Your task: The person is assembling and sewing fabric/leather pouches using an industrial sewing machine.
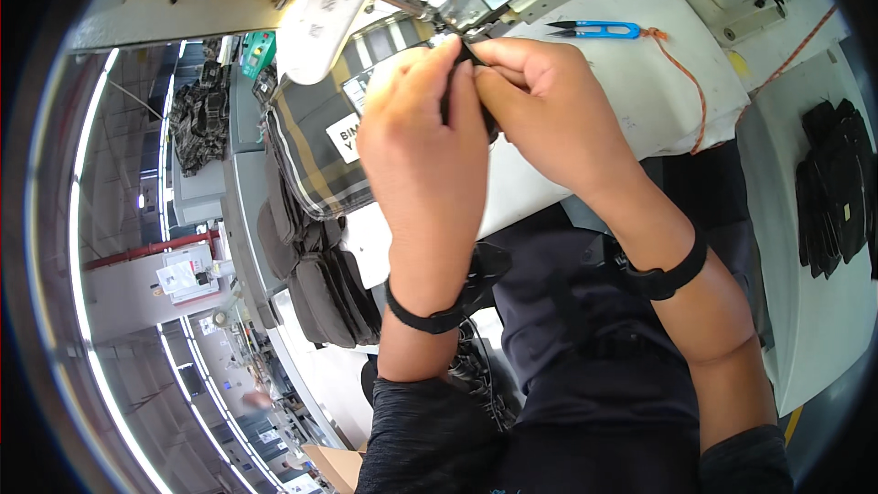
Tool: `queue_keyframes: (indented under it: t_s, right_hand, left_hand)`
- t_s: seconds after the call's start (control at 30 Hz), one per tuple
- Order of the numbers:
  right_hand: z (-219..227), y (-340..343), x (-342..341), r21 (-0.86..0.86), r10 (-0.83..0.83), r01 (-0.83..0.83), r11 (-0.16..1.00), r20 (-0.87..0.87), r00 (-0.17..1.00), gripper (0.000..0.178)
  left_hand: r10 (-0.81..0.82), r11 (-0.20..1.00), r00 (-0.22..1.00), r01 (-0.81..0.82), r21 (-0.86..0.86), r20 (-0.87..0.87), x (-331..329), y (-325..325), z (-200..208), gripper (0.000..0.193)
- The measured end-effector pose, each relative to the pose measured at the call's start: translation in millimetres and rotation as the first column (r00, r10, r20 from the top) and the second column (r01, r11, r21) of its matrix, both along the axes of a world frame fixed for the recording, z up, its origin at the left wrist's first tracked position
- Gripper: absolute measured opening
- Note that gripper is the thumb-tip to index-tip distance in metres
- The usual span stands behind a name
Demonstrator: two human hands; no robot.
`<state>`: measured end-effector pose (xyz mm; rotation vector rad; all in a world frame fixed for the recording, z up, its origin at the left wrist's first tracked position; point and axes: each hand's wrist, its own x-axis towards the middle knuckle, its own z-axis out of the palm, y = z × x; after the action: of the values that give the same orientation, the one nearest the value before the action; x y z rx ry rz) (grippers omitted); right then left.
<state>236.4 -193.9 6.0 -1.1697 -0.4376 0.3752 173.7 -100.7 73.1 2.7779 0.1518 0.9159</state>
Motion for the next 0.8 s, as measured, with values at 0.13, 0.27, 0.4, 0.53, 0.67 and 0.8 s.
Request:
queue_keyframes:
  t_s: [0.13, 0.27, 0.4, 0.53, 0.67, 0.8]
  right_hand:
    - [-4.6, -0.8, 1.0, -0.042, 0.010, -0.009, 0.999, 0.022, 1.000, 0.013]
    - [7.1, -2.9, -7.9, -0.196, -0.102, 0.134, 0.971, 0.164, 0.981, 0.018]
    - [8.1, -8.5, -10.8, -0.256, -0.179, 0.250, 0.934, 0.269, 0.946, 0.027]
    - [6.8, -6.7, -11.5, -0.280, -0.190, 0.278, 0.919, 0.302, 0.934, 0.029]
    - [10.7, -4.7, -16.1, -0.218, -0.249, 0.321, 0.922, 0.302, 0.920, 0.014]
    - [10.8, -6.7, -19.5, -0.249, -0.232, 0.314, 0.916, 0.310, 0.922, 0.011]
  left_hand:
    - [0.009, 0.999, 1.000, -0.010, -0.034, -0.024, -2.3, 4.6, -1.0, 0.022]
    - [0.023, 0.918, 0.999, -0.038, -0.394, -0.043, -9.2, 20.5, 4.0, 0.024]
    - [-0.096, 0.742, 0.991, 0.010, -0.670, -0.092, -5.7, 32.9, 9.7, 0.025]
    - [-0.134, 0.581, 0.980, -0.042, -0.813, -0.147, -3.1, 53.4, 18.2, 0.027]
    - [-0.208, 0.369, 0.960, -0.101, -0.924, -0.188, -2.5, 65.0, 20.4, 0.030]
    - [-0.217, 0.412, 0.958, -0.084, -0.907, -0.188, -1.1, 63.9, 18.5, 0.030]
